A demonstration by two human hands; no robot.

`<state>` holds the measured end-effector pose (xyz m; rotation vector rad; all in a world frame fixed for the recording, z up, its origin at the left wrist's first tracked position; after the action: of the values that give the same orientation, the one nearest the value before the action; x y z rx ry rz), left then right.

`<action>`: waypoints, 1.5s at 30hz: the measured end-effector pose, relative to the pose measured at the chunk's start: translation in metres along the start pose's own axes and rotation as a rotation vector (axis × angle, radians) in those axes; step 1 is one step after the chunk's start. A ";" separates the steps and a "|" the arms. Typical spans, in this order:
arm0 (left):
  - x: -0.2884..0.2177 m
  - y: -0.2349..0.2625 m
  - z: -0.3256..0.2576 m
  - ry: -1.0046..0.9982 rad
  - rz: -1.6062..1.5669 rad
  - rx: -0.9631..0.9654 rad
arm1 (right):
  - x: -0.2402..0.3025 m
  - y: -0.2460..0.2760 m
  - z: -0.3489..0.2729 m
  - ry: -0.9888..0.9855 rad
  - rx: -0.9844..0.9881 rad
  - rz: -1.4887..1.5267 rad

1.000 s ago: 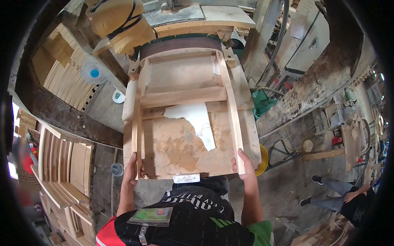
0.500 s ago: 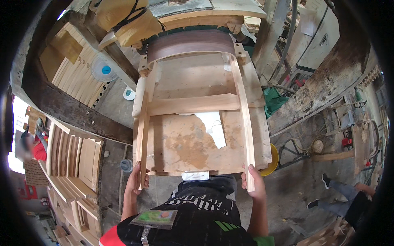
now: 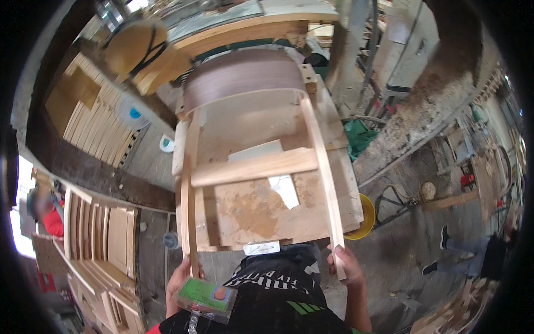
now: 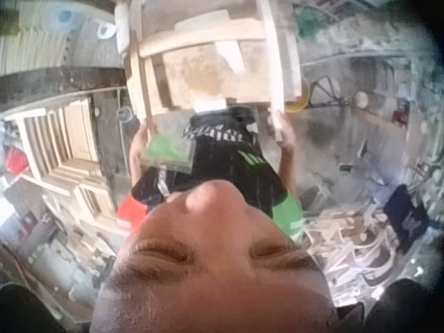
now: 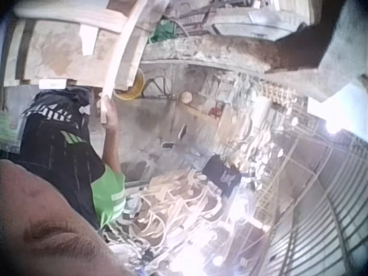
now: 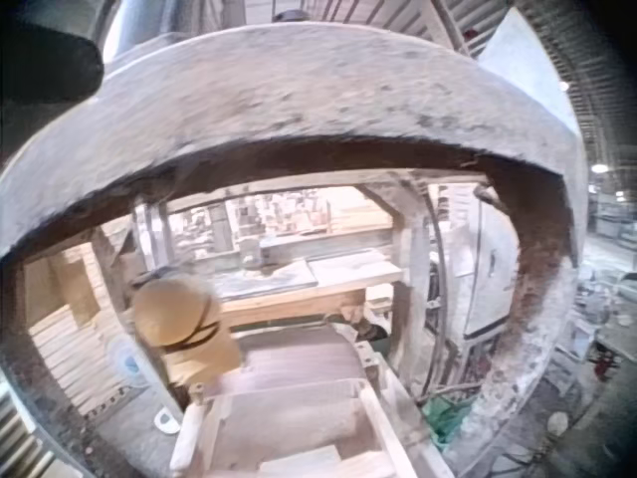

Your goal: The person assembles wooden chair frames by attaching curved backrests to the base. They repeatedly pick up frames and backrests, align them, and place the assembled units onto a nearby rack.

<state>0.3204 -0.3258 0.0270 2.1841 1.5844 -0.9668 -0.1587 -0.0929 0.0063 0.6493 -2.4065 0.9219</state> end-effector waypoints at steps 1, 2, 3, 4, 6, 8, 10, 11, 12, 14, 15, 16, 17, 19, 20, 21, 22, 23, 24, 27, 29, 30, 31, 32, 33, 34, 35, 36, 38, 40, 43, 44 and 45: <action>0.002 0.000 -0.003 0.055 -0.026 0.065 | -0.005 0.005 -0.003 0.003 0.011 -0.013; 0.003 -0.001 -0.006 0.116 -0.046 0.138 | -0.009 0.012 -0.007 0.010 0.012 -0.023; 0.006 0.001 -0.009 0.181 0.048 0.147 | -0.014 0.019 -0.010 -0.006 0.044 -0.017; 0.010 0.004 -0.011 0.244 0.139 0.165 | -0.022 0.028 -0.013 -0.023 0.041 -0.030; 0.002 0.009 0.004 0.373 0.325 0.242 | -0.038 0.047 -0.018 -0.041 0.010 -0.049; -0.017 0.015 0.035 0.441 0.497 0.252 | -0.049 0.064 -0.020 -0.118 -0.027 -0.255; -0.043 0.021 0.070 0.431 0.656 0.203 | -0.054 0.069 -0.014 -0.145 -0.035 -0.616; -0.058 0.025 0.088 0.400 0.735 0.153 | -0.054 0.067 -0.010 -0.142 -0.082 -0.698; -0.074 0.026 0.106 0.358 0.817 0.100 | -0.052 0.064 -0.006 -0.145 -0.126 -0.783; -0.106 0.027 0.138 0.232 0.956 -0.001 | -0.049 0.054 0.001 -0.119 -0.231 -0.877; -0.118 0.024 0.153 0.151 1.005 -0.045 | -0.048 0.048 0.006 -0.091 -0.297 -0.892; -0.132 0.019 0.166 0.057 1.054 -0.098 | -0.048 0.042 0.011 -0.064 -0.362 -0.904; -0.142 0.010 0.178 -0.054 1.080 -0.126 | -0.047 0.036 0.019 -0.036 -0.408 -0.925; -0.160 -0.017 0.204 -0.276 1.128 -0.168 | -0.046 0.030 0.038 0.009 -0.517 -0.968; -0.167 -0.030 0.215 -0.387 1.140 -0.196 | -0.042 0.022 0.046 0.028 -0.541 -0.967; -0.177 -0.046 0.219 -0.886 1.596 -0.208 | -0.035 0.011 0.047 0.067 -0.588 -0.963; -0.180 -0.065 0.235 -0.819 1.418 -0.191 | -0.029 0.005 0.047 0.088 -0.633 -0.949; -0.181 -0.081 0.244 -0.745 1.351 -0.186 | -0.026 -0.001 0.046 0.100 -0.616 -0.958; -0.178 -0.102 0.257 -0.689 1.311 -0.179 | -0.022 -0.005 0.045 0.114 -0.599 -0.968; -0.153 -0.187 0.279 -0.628 1.270 -0.032 | -0.021 -0.004 0.039 0.138 -0.594 -0.980; -0.130 -0.233 0.285 -0.610 1.254 0.085 | -0.031 0.007 0.040 0.204 -0.585 -1.005; -0.122 -0.249 0.284 -0.610 1.248 0.127 | -0.032 0.008 0.042 0.212 -0.574 -1.016; -0.115 -0.265 0.283 -0.610 1.242 0.169 | -0.031 0.008 0.043 0.220 -0.566 -1.028; -0.108 -0.279 0.281 -0.609 1.233 0.207 | -0.031 0.010 0.042 0.225 -0.562 -1.045; -0.104 -0.291 0.280 -0.608 1.222 0.237 | -0.031 0.011 0.039 0.248 -0.569 -1.029; -0.101 -0.300 0.277 -0.612 1.214 0.262 | -0.032 0.011 0.039 0.274 -0.570 -1.017; -0.100 -0.308 0.276 -0.618 1.211 0.282 | -0.033 0.011 0.038 0.300 -0.567 -1.007; -0.097 -0.315 0.273 -0.618 1.206 0.297 | -0.034 0.012 0.037 0.347 -0.554 -0.995; -0.099 -0.325 0.267 -0.638 1.183 0.307 | -0.038 0.014 0.037 0.453 -0.526 -0.974; -0.094 -0.352 0.243 -0.651 1.160 0.346 | -0.057 0.035 0.040 0.480 -0.563 -0.943; -0.086 -0.362 0.231 -0.662 1.125 0.354 | -0.078 0.052 0.036 0.605 -0.521 -0.903; -0.076 -0.374 0.223 -0.660 1.110 0.378 | -0.092 0.064 0.032 0.628 -0.555 -0.880; -0.065 -0.388 0.205 -0.657 1.102 0.405 | -0.109 0.077 0.027 0.649 -0.593 -0.855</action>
<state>-0.1201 -0.3505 -0.0203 2.1045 -0.1632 -1.3876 -0.1267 -0.0335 -0.1118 0.8528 -1.4555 0.0153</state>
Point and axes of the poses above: each hand's wrist, its own z-axis towards the middle knuckle, its own y-axis out of the back of the hand, x = y × z, the point moved 2 cm from there along z, towards the middle knuckle, and after that the axes turned 6 degrees about z, right-handed, at the moved point
